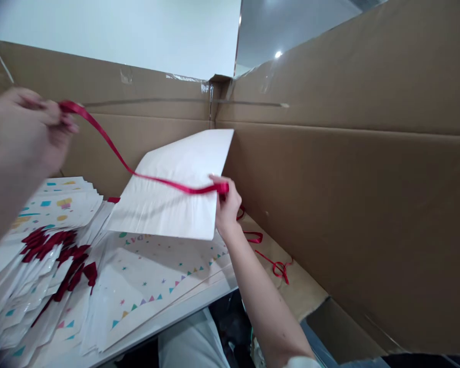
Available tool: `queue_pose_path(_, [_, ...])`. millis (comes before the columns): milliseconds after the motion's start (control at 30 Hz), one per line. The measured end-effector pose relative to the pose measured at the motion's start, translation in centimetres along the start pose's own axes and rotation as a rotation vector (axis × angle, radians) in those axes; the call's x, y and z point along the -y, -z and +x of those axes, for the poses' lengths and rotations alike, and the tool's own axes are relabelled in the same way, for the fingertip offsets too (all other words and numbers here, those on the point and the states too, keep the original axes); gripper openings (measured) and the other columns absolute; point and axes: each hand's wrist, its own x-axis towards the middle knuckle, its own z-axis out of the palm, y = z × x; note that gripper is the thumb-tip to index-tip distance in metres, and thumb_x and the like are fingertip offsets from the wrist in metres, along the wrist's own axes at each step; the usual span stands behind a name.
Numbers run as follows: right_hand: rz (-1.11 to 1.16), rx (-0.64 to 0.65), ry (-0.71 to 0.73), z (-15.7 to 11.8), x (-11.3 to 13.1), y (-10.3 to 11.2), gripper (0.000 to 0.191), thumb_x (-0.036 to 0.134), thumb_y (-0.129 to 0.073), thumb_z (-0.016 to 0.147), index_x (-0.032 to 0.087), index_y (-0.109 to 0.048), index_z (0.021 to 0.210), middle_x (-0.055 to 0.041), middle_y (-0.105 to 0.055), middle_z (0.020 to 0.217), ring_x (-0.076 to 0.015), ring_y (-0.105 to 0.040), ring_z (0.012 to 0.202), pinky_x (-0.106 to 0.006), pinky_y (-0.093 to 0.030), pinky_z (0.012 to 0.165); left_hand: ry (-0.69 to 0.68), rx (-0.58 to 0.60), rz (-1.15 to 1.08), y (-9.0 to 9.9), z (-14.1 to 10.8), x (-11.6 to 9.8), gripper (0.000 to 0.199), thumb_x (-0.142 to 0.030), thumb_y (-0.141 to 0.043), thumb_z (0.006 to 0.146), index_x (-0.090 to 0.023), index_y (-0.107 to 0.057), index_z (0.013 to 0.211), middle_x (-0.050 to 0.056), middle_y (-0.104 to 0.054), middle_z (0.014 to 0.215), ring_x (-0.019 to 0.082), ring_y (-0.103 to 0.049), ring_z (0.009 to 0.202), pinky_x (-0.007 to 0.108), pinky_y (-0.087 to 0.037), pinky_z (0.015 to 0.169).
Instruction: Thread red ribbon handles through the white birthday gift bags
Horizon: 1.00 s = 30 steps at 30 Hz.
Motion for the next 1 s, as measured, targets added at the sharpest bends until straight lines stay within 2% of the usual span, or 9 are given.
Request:
queue_pose_path(67, [-0.094,0.005,0.063,-4.4,-1.7,0.9,0.023,0.033,-0.048,0.095,0.023,-0.064,0.109,-0.0129,-0.070,0.121,-0.0299,-0.065,0.119,-0.053,-0.050,0.103,0.148,0.113,-0.117,-1.8,-3.6,2.3,0.023,0.011,-0.037,0.085,-0.009,-0.044,0.092,-0.007,-0.047,0.070,0.012,-0.072,0.092,0.024,-0.045,0.080])
queue_pose_path(167, [-0.205,0.202,0.100,-9.9,-3.7,1.1,0.021,0.025,-0.048,0.097,0.022,-0.068,0.098,-0.0129,-0.074,0.116,-0.0266,-0.069,0.113,-0.046,-0.055,0.098,0.346,0.090,-0.197,-3.0,-10.5,7.8,0.026,0.003,-0.055,0.077,-0.018,-0.039,0.078,-0.007,-0.045,0.061,0.010,-0.065,0.068,0.018,-0.038,0.061])
queue_pose_path(300, [-0.328,0.490,0.089,-14.1,-4.7,0.6,0.026,0.015,-0.047,0.095,0.022,-0.072,0.098,-0.0098,-0.074,0.120,-0.0243,-0.071,0.110,-0.042,-0.056,0.095,0.574,0.098,-0.137,-1.5,-19.2,15.3,0.025,-0.010,-0.062,0.071,-0.021,-0.040,0.076,-0.007,-0.046,0.063,0.009,-0.051,0.057,0.023,-0.040,0.061])
queue_pose_path(433, [-0.357,0.687,-0.001,-15.5,-4.2,0.1,0.039,0.004,-0.043,0.087,0.022,-0.074,0.103,-0.0071,-0.073,0.123,-0.0237,-0.069,0.112,-0.040,-0.055,0.097,0.671,0.088,-0.047,0.7,-23.6,19.4,0.025,-0.020,-0.064,0.072,-0.022,-0.040,0.077,-0.006,-0.046,0.066,0.010,-0.049,0.057,0.023,-0.037,0.058])
queue_pose_path(567, [-0.327,0.674,-0.118,-14.6,-3.2,0.1,0.047,0.001,-0.043,0.081,0.022,-0.072,0.111,-0.0067,-0.073,0.121,-0.0229,-0.068,0.111,-0.037,-0.053,0.099,0.676,0.108,-0.027,1.3,-24.4,19.8,0.023,-0.022,-0.064,0.073,-0.023,-0.041,0.079,-0.006,-0.046,0.069,0.010,-0.047,0.057,0.023,-0.035,0.058])
queue_pose_path(700, [-0.436,0.554,-0.066,-11.3,-1.3,-0.9,0.038,0.011,-0.042,0.092,0.020,-0.070,0.115,-0.0100,-0.071,0.118,-0.0284,-0.062,0.110,-0.042,-0.049,0.097,0.629,0.149,0.033,1.1,-24.4,18.6,0.020,-0.022,-0.061,0.076,-0.023,-0.042,0.079,-0.004,-0.048,0.071,0.011,-0.048,0.061,0.023,-0.036,0.060])
queue_pose_path(833, [-0.522,0.770,-0.172,-7.4,0.4,-3.2,0.042,0.038,-0.047,0.101,0.014,-0.063,0.131,-0.0164,-0.070,0.122,-0.0337,-0.060,0.114,-0.047,-0.044,0.099,0.551,0.200,0.074,0.9,-24.5,16.7,0.017,-0.022,-0.059,0.082,-0.023,-0.043,0.079,-0.003,-0.051,0.071,0.013,-0.050,0.065,0.025,-0.040,0.067])
queue_pose_path(900, [-0.412,0.897,-0.280,-6.0,0.7,-4.4,0.049,0.049,-0.047,0.101,0.016,-0.061,0.134,-0.0149,-0.073,0.113,-0.0301,-0.065,0.104,-0.041,-0.048,0.090,0.518,0.223,0.083,0.9,-24.5,16.0,0.016,-0.024,-0.059,0.084,-0.023,-0.044,0.079,-0.003,-0.052,0.070,0.014,-0.051,0.066,0.026,-0.041,0.069])
queue_pose_path(1000, [-0.238,0.928,-0.345,-4.7,0.6,-6.1,0.049,0.053,-0.049,0.100,0.018,-0.062,0.132,-0.0092,-0.074,0.095,-0.0228,-0.067,0.087,-0.032,-0.048,0.078,0.466,0.283,0.092,1.1,-24.4,15.6,0.016,-0.029,-0.061,0.086,-0.023,-0.048,0.080,-0.002,-0.054,0.073,0.015,-0.052,0.069,0.027,-0.043,0.070])
